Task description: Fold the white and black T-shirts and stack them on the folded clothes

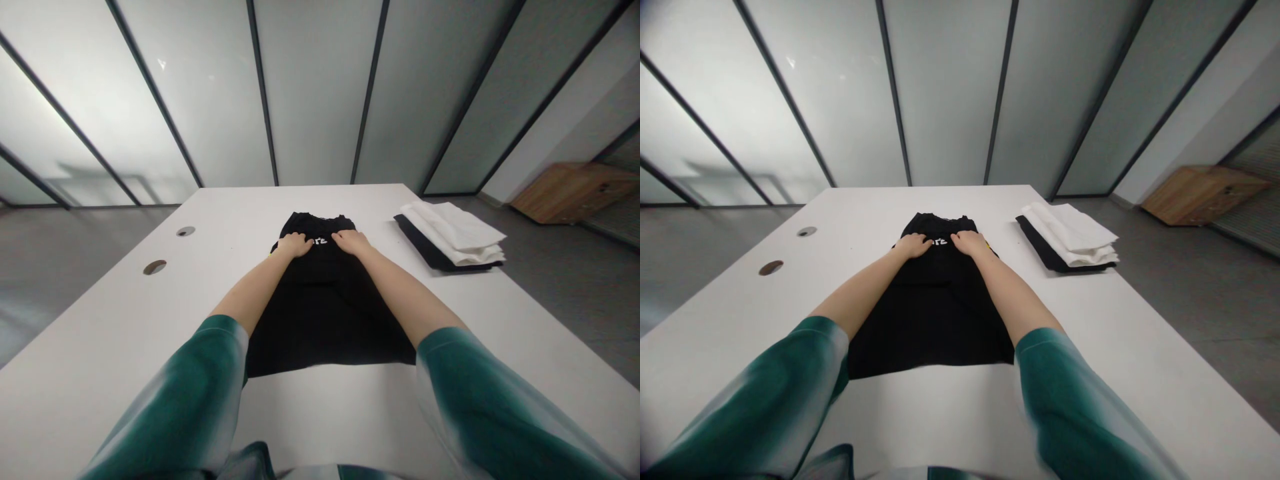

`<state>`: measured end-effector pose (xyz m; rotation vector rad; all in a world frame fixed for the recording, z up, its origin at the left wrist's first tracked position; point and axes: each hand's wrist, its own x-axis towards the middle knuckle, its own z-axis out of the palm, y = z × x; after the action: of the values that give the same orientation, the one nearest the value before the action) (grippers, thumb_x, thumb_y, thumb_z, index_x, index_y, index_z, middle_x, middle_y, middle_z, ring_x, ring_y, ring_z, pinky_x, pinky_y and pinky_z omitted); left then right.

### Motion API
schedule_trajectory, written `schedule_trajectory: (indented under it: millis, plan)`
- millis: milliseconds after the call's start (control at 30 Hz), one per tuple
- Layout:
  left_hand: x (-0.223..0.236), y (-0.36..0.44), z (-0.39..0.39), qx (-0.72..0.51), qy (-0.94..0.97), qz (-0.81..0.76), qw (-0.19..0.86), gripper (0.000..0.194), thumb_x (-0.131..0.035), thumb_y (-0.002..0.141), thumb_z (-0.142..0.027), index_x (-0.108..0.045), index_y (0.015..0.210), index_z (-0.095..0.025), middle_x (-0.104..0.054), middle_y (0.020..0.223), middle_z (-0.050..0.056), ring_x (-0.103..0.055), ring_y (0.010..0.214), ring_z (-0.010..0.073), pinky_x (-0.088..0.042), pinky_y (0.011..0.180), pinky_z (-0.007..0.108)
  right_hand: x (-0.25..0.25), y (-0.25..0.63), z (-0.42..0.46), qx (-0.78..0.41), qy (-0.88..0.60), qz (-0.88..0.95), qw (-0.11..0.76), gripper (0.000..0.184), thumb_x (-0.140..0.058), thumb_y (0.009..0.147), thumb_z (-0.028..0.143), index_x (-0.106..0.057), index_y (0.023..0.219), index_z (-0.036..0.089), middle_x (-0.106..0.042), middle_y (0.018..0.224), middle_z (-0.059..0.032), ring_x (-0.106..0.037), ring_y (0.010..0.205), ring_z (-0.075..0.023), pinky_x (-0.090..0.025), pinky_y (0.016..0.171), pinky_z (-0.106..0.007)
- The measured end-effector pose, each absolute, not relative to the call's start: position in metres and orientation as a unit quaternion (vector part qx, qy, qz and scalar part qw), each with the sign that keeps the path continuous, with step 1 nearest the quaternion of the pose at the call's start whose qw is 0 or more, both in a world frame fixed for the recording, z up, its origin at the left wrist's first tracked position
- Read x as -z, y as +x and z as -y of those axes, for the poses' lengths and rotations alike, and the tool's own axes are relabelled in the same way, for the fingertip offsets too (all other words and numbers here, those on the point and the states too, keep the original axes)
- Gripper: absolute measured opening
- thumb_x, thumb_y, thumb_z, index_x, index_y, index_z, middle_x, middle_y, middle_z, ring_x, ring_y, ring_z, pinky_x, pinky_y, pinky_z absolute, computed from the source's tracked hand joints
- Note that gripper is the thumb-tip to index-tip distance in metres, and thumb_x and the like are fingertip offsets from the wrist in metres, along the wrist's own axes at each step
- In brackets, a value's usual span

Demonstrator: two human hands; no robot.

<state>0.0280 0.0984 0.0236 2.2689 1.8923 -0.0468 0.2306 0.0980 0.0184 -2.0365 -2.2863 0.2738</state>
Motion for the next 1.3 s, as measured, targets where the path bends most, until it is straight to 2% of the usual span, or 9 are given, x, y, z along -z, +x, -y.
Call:
schedule_trajectory:
  millis: [133, 267, 400, 500, 667, 800, 900, 1100, 1300]
  plan:
    - [-0.038, 0.016, -0.115, -0.033, 0.711, -0.699, 0.068, 0.045, -0.035, 0.097, -0.031, -0.061, 0.127, -0.011, -0.065, 0.125, 0.021, -0.061, 0.118, 0.0287, -0.049, 0.096, 0.037, -0.028, 0.246, -0.103, -0.059, -0.740, 0.663, 0.100, 0.040, -0.039, 0.096, 0.030, -0.066, 0.120, 0.014, -0.068, 0.119, -0.0178, -0.064, 0.110, -0.0293, -0.048, 0.088, -0.035]
    - [-0.045, 0.012, -0.126, 0.027, 0.687, -0.715, 0.127, 0.035, -0.057, 0.084, -0.022, -0.068, 0.115, -0.011, -0.071, 0.109, 0.020, -0.067, 0.105, 0.0283, -0.052, 0.087, 0.032, -0.029, 0.250, -0.109, -0.067, -0.762, 0.640, 0.069, 0.037, -0.054, 0.088, 0.023, -0.066, 0.121, 0.011, -0.066, 0.119, -0.0207, -0.064, 0.108, -0.0300, -0.049, 0.087, -0.035]
    - [-0.035, 0.008, -0.132, -0.026, 0.661, -0.746, 0.074, 0.050, -0.062, 0.082, -0.034, -0.061, 0.126, -0.012, -0.060, 0.129, 0.023, -0.058, 0.121, 0.0347, -0.049, 0.096, 0.041, -0.025, 0.250, -0.119, -0.025, -0.758, 0.649, 0.063, 0.043, -0.059, 0.085, 0.027, -0.062, 0.125, 0.010, -0.055, 0.133, -0.0231, -0.054, 0.122, -0.0340, -0.043, 0.099, -0.044]
    - [-0.022, 0.001, -0.145, -0.077, 0.648, -0.751, 0.102, 0.054, -0.062, 0.081, -0.040, -0.061, 0.126, -0.011, -0.055, 0.136, 0.024, -0.055, 0.125, 0.0353, -0.047, 0.098, 0.041, -0.019, 0.256, -0.133, -0.088, -0.764, 0.634, 0.084, 0.047, -0.057, 0.086, 0.033, -0.061, 0.125, 0.008, -0.058, 0.129, -0.0240, -0.054, 0.121, -0.0349, -0.045, 0.097, -0.045]
    - [-0.015, -0.009, -0.176, -0.123, 0.616, -0.746, 0.221, 0.026, -0.068, 0.073, -0.025, -0.072, 0.096, -0.014, -0.073, 0.101, 0.015, -0.068, 0.101, 0.0275, -0.051, 0.080, 0.030, -0.019, 0.270, -0.159, -0.201, -0.761, 0.611, 0.090, 0.032, -0.061, 0.079, 0.024, -0.071, 0.105, 0.009, -0.072, 0.094, -0.0163, -0.067, 0.095, -0.0277, -0.051, 0.075, -0.030]
    - [-0.034, -0.020, -0.193, -0.160, 0.599, -0.743, 0.252, 0.016, -0.072, 0.066, -0.022, -0.070, 0.079, -0.013, -0.070, 0.075, 0.011, -0.068, 0.080, 0.0260, -0.048, 0.063, 0.029, -0.033, 0.278, -0.176, -0.185, -0.757, 0.620, 0.087, 0.018, -0.066, 0.073, 0.023, -0.073, 0.085, 0.012, -0.072, 0.085, -0.0124, -0.069, 0.087, -0.0262, -0.051, 0.070, -0.028]
    - [-0.054, -0.027, -0.206, -0.244, 0.555, -0.738, 0.298, 0.015, -0.070, 0.067, -0.020, -0.067, 0.079, -0.010, -0.067, 0.066, 0.011, -0.066, 0.069, 0.0246, -0.046, 0.056, 0.030, -0.050, 0.281, -0.193, -0.181, -0.768, 0.592, 0.164, 0.019, -0.065, 0.073, 0.024, -0.072, 0.084, 0.010, -0.072, 0.081, -0.0140, -0.069, 0.082, -0.0269, -0.052, 0.069, -0.030]
    - [-0.063, -0.024, -0.205, -0.359, 0.609, -0.658, 0.259, 0.055, -0.058, 0.079, -0.020, -0.052, 0.132, -0.010, -0.069, 0.118, 0.016, -0.067, 0.103, 0.0237, -0.053, 0.086, 0.034, -0.059, 0.267, -0.210, -0.218, -0.687, 0.585, 0.372, 0.055, -0.054, 0.084, 0.024, -0.050, 0.138, 0.010, -0.070, 0.115, -0.0146, -0.068, 0.097, -0.0219, -0.053, 0.085, -0.032]
    - [-0.023, -0.033, -0.129, -0.148, 0.781, -0.601, 0.083, 0.060, -0.053, 0.085, -0.034, -0.047, 0.141, -0.012, -0.049, 0.147, 0.016, -0.044, 0.137, 0.0297, -0.034, 0.113, 0.041, -0.012, 0.280, -0.141, -0.152, -0.645, 0.701, 0.264, 0.052, -0.054, 0.088, 0.031, -0.053, 0.137, 0.016, -0.064, 0.129, -0.0130, -0.061, 0.116, -0.0241, -0.046, 0.101, -0.036]
